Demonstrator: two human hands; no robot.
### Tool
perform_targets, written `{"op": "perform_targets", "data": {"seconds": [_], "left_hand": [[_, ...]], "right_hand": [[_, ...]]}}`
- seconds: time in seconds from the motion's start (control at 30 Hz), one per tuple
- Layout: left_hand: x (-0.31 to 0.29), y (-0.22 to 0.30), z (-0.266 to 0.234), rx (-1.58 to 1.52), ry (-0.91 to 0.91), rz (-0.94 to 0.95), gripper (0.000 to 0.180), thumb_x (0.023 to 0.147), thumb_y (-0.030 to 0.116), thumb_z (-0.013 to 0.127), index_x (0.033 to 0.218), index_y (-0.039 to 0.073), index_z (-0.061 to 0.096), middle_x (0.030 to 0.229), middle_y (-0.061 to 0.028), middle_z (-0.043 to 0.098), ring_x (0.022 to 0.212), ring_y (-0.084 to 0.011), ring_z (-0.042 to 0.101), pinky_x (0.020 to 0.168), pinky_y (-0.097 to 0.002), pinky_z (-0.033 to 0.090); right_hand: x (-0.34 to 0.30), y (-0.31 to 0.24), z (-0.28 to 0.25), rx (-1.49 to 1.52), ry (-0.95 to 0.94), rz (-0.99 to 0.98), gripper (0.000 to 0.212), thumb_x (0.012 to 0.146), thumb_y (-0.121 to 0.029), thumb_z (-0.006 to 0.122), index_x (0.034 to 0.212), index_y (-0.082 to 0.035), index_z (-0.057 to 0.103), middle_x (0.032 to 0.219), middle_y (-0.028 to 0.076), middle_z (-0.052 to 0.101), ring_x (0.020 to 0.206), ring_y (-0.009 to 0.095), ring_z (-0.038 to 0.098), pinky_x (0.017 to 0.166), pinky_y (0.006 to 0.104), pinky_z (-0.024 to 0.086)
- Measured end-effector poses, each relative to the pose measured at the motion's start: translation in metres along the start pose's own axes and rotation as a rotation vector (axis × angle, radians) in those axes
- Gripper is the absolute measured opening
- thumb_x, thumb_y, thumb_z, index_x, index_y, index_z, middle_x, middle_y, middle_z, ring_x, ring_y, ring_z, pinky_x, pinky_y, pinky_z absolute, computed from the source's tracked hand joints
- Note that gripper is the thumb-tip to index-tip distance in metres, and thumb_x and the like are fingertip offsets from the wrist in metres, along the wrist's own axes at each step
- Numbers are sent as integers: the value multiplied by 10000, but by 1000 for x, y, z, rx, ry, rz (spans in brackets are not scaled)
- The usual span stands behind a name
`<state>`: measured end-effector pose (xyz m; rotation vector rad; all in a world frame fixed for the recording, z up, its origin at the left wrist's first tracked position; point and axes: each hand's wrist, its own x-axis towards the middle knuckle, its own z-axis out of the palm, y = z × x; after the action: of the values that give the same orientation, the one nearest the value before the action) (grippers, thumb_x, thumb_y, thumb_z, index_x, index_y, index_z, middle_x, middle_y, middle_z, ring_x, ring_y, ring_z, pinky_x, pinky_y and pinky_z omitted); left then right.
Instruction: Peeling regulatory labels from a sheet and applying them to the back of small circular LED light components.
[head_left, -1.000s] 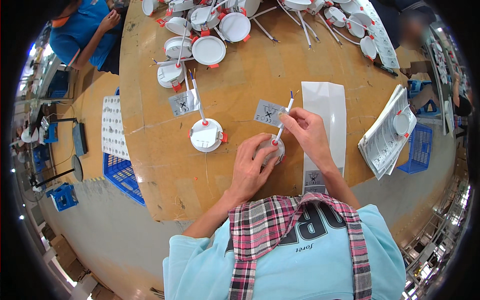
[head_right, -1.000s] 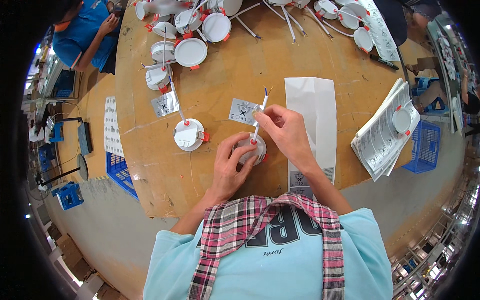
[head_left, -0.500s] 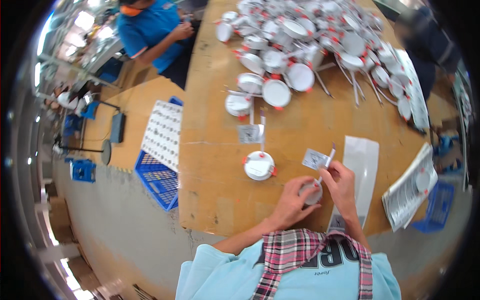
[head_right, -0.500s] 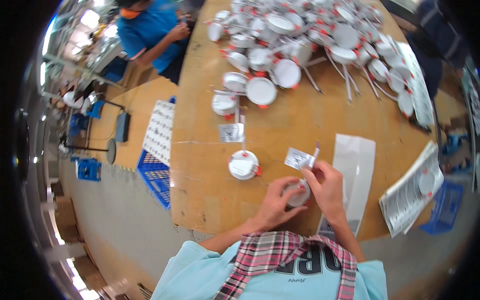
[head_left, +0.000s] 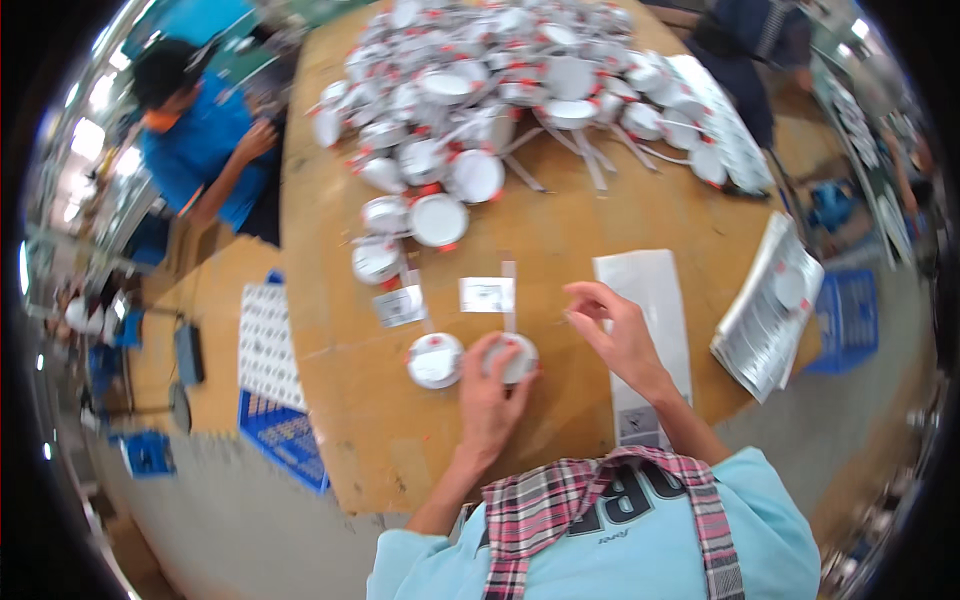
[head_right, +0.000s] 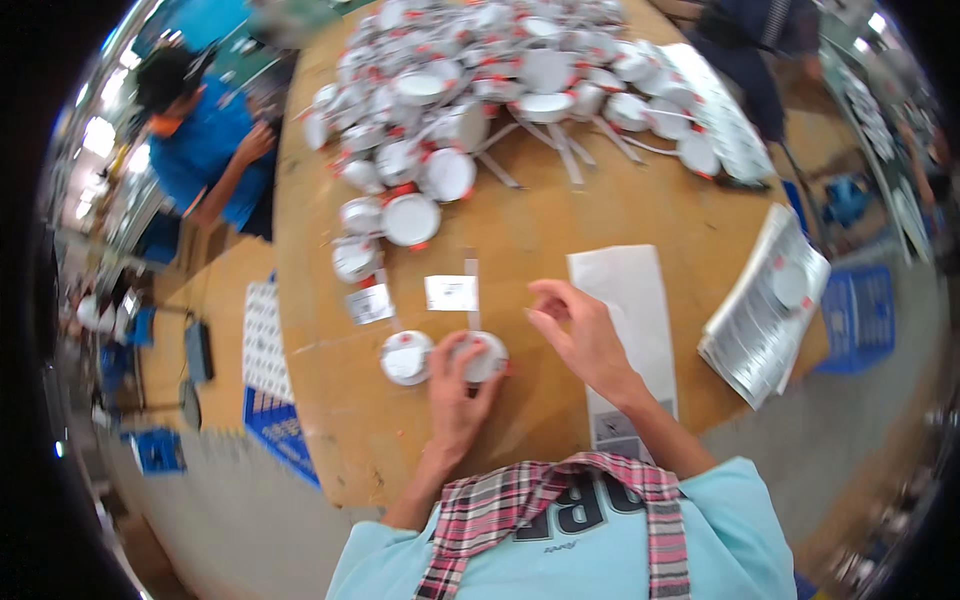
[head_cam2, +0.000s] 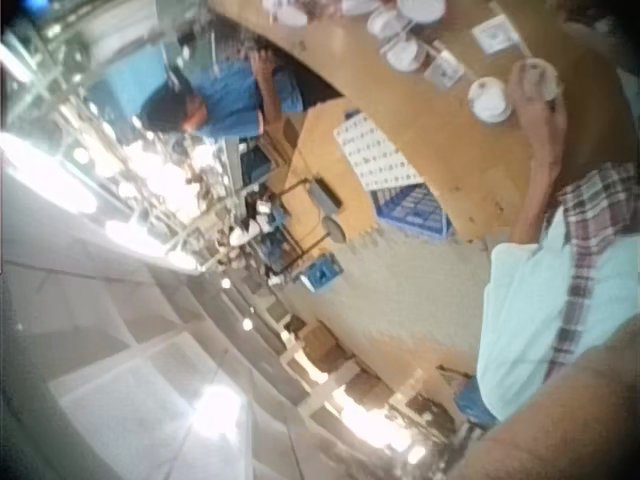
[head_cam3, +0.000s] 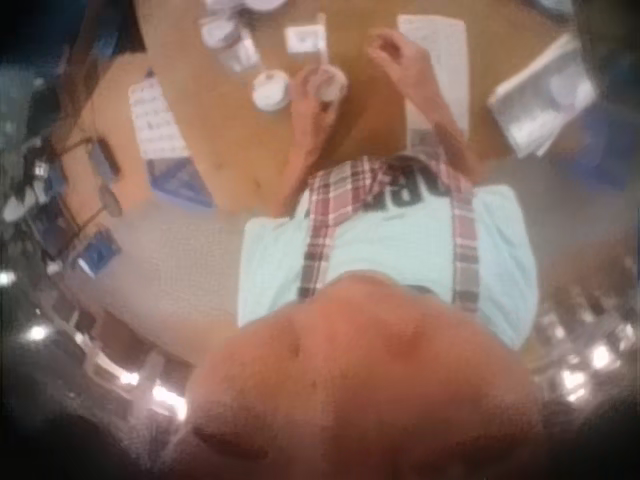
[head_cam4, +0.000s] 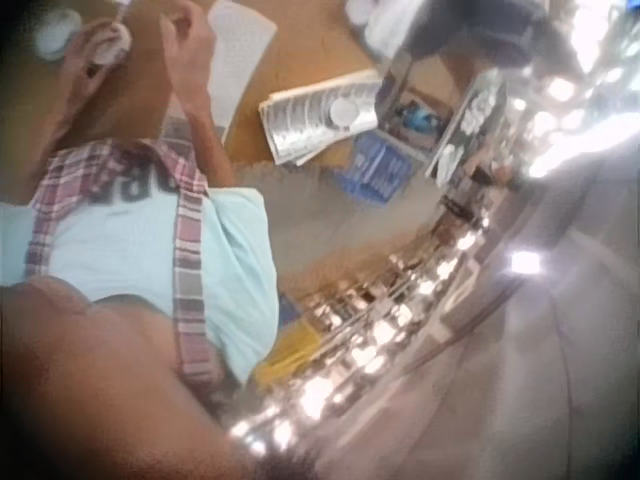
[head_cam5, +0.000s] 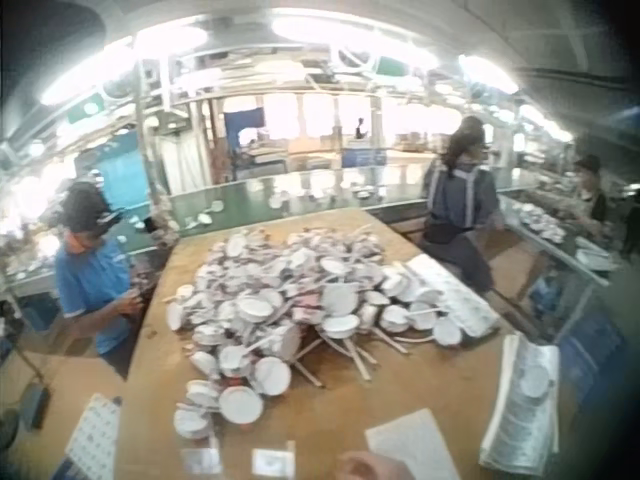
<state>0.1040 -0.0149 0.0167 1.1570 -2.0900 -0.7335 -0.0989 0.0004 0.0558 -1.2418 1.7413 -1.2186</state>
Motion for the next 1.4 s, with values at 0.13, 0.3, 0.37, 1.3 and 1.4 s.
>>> {"op": "perform_targets", "data": {"seconds": [0.13,0.3,0.37,1.3,1.4], "left_hand": [[9,-9,-13,-17,18,-69,382,760,76,744,1106,65,583,1244,-151,494,1143,-352,495,957,-423,416],[12,-3,-15,-27,111,-19,381,769,36,722,1121,60,577,1305,-159,429,1265,-375,407,1031,-451,354],[7,1,-14,-58,136,3,367,780,20,697,1125,66,579,1307,-153,435,1281,-365,397,1037,-452,346],[50,44,1,-16,77,150,755,699,153,779,1342,58,394,1411,-144,374,1346,-396,288,1095,-522,220],[56,49,0,-65,52,218,881,667,219,808,1389,69,326,1435,-130,342,1357,-387,272,1106,-517,209]], "right_hand": [[25,11,-31,-110,68,-66,221,865,-118,626,1054,-3,631,819,104,671,751,171,646,699,293,510],[95,38,-86,-213,288,-134,197,863,-120,612,1017,-9,664,843,132,688,723,208,659,674,300,509],[126,46,-107,-362,398,-165,184,843,-93,608,994,-8,669,844,132,689,759,243,660,705,333,514],[105,-21,-103,-513,71,-707,127,802,-35,669,928,-18,666,913,72,637,810,214,629,718,315,506],[66,-12,-62,-395,-131,-790,120,786,-44,693,902,-26,667,898,69,628,821,226,633,727,321,520]]}}
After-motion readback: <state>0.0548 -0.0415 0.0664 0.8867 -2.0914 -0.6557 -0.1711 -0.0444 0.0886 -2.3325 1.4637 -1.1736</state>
